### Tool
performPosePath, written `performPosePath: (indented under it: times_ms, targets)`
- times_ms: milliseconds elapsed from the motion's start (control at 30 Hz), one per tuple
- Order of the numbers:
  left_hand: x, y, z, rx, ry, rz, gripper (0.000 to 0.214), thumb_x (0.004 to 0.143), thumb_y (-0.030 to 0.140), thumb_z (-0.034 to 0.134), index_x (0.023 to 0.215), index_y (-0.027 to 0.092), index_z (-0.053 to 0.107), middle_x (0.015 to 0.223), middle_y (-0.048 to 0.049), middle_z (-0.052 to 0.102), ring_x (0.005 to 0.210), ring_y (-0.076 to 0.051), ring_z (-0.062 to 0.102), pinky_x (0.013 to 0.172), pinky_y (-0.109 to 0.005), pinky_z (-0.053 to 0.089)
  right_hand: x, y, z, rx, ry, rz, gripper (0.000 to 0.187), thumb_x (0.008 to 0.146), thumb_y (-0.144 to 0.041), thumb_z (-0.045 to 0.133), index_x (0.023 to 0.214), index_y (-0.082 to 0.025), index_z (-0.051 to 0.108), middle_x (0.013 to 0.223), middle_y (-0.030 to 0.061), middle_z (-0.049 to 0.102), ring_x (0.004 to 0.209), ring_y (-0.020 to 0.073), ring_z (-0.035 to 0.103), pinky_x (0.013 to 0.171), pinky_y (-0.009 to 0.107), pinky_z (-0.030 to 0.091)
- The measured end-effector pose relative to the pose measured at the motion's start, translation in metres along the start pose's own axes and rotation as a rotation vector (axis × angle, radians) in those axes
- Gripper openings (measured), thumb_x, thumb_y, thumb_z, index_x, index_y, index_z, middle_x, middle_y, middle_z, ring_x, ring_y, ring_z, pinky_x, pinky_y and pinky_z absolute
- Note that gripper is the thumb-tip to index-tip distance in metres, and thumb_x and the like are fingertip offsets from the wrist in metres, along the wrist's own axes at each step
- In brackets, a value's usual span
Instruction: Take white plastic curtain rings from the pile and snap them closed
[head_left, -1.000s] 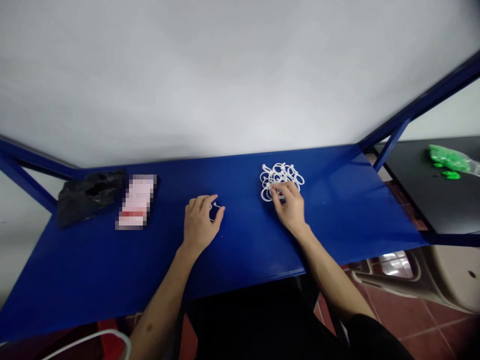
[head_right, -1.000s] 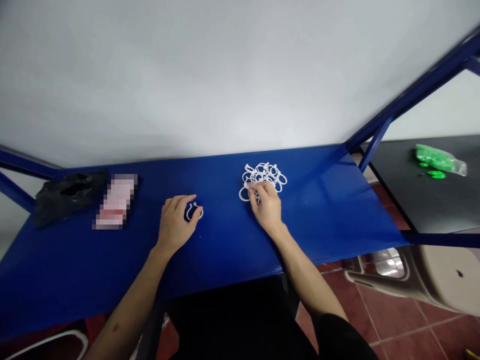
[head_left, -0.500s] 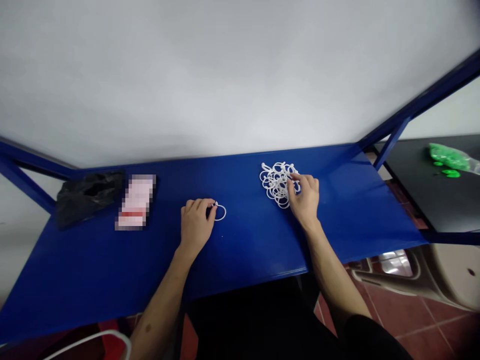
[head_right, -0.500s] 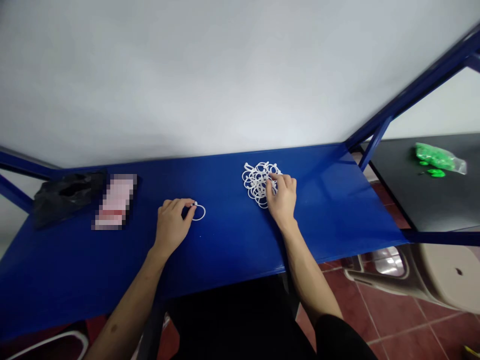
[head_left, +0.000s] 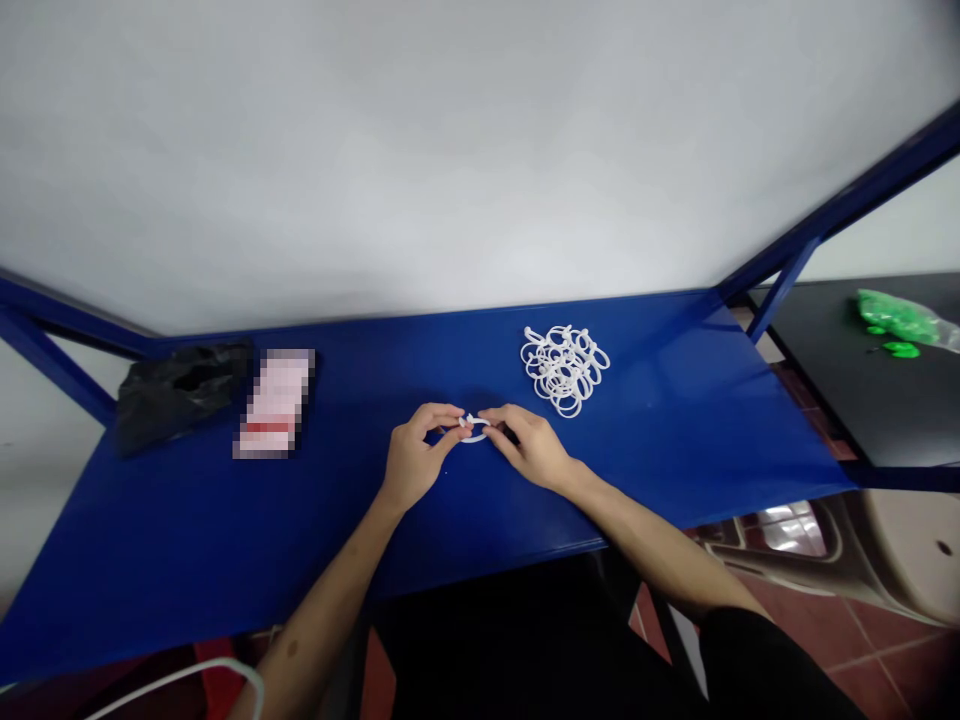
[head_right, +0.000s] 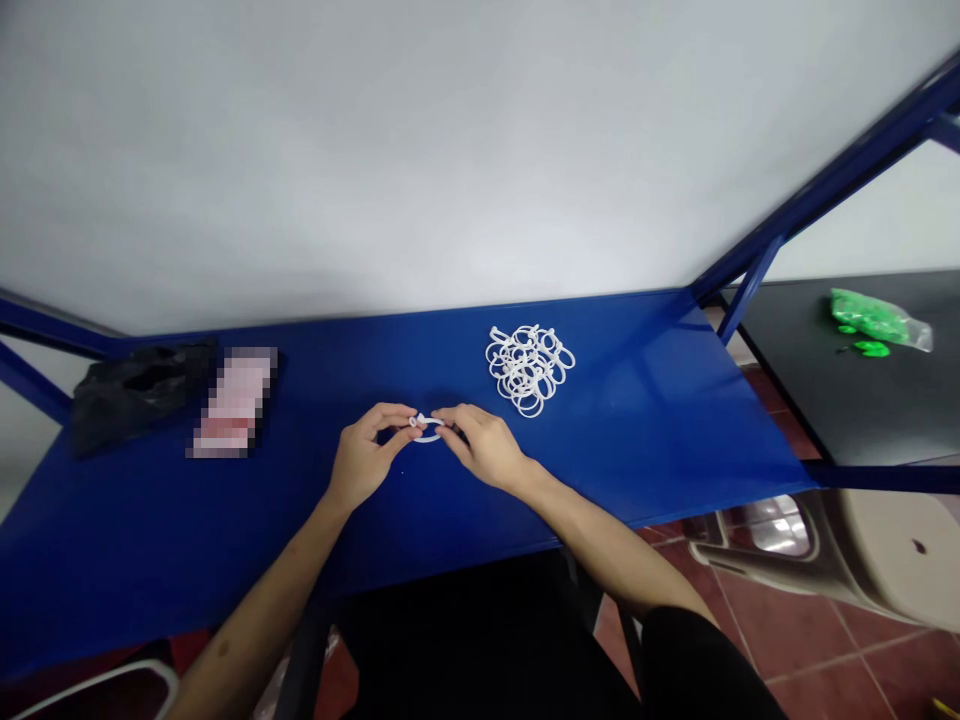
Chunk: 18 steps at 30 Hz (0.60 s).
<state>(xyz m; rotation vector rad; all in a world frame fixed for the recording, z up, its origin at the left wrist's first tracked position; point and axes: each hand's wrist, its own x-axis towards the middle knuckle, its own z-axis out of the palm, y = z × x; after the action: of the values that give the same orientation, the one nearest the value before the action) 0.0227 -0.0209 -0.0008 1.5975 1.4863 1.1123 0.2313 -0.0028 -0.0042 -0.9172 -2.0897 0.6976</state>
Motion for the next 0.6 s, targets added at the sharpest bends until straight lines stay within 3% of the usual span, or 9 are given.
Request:
performPosePath:
  times_ms: [133,267,467,600]
  targets:
    - [0.001,-0.002,0.002,-0.170,-0.033,-0.134,0.025,0.083,0.044,0.075,0.096,0.023,0.071,0.092,-0.0032,0.079,0.089,-0.021,0.076,0.084,-0.033,0.059,-0.001,0.001,0.001,0.036,0.061,0.037,0.023,0.101,-0.029,0.056,0.122,-0.021,0.060,0.097,0.0057,0.071,0.081,0.0161,0.068,0.076,0.032,0.060]
    - [0.000,-0.003,0.006,-0.231,-0.041,-0.183,0.024,0.082,0.043,0.076,0.093,0.022,0.073,0.093,-0.0043,0.079,0.091,-0.022,0.076,0.087,-0.035,0.059,0.000,0.000,0.002,0.020,0.044,-0.044,0.019,0.102,-0.025,0.053,0.119,-0.022,0.063,0.098,0.0060,0.072,0.085,0.0180,0.066,0.079,0.035,0.058]
    - [-0.002,-0.006,0.009,-0.100,0.002,-0.086,0.008,0.087,0.030,0.070,0.085,0.024,0.074,0.086,-0.0005,0.079,0.083,-0.019,0.076,0.081,-0.031,0.060,0.000,-0.003,0.003,-0.006,-0.035,-0.083,0.021,0.106,-0.024,0.045,0.109,-0.021,0.066,0.090,0.0063,0.070,0.081,0.0187,0.062,0.078,0.037,0.054]
    - [-0.001,-0.009,0.011,-0.024,-0.011,0.035,0.009,0.088,0.027,0.069,0.081,0.024,0.073,0.083,0.0008,0.078,0.079,-0.017,0.075,0.075,-0.028,0.059,-0.002,-0.002,0.004,-0.052,-0.072,-0.117,0.024,0.106,-0.024,0.043,0.108,-0.019,0.066,0.086,0.0061,0.067,0.077,0.0185,0.058,0.076,0.036,0.052]
